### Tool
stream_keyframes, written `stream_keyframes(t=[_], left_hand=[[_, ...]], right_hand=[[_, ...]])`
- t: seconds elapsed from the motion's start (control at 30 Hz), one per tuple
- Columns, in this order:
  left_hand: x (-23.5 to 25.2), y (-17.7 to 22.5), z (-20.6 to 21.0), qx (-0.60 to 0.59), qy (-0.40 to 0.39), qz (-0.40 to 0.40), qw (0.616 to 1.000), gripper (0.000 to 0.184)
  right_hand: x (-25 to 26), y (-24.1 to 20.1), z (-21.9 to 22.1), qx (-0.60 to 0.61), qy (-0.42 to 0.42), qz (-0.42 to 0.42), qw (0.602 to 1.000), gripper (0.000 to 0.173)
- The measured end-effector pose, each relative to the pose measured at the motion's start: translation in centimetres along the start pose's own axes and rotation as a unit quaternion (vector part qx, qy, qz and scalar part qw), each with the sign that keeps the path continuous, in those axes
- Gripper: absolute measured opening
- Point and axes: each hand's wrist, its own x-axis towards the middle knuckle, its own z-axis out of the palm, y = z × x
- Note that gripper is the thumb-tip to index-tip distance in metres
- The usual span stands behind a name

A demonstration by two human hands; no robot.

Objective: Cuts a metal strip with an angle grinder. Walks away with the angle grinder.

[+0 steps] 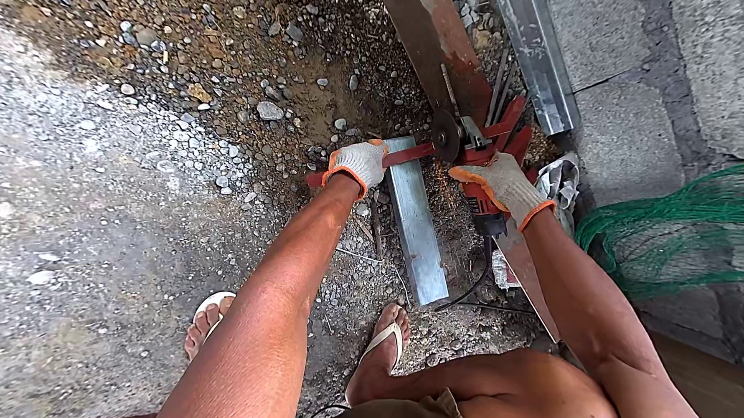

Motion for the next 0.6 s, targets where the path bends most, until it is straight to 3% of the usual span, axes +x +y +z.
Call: stream_keyframes(t=[0.6], left_hand=[[-0.1, 0.0, -0.1, 0.001, 0.000, 0.004, 1.000, 0.037]], right_hand=[[0.3, 0.1, 0.5, -0.012, 0.011, -0.003, 1.000, 0.063]])
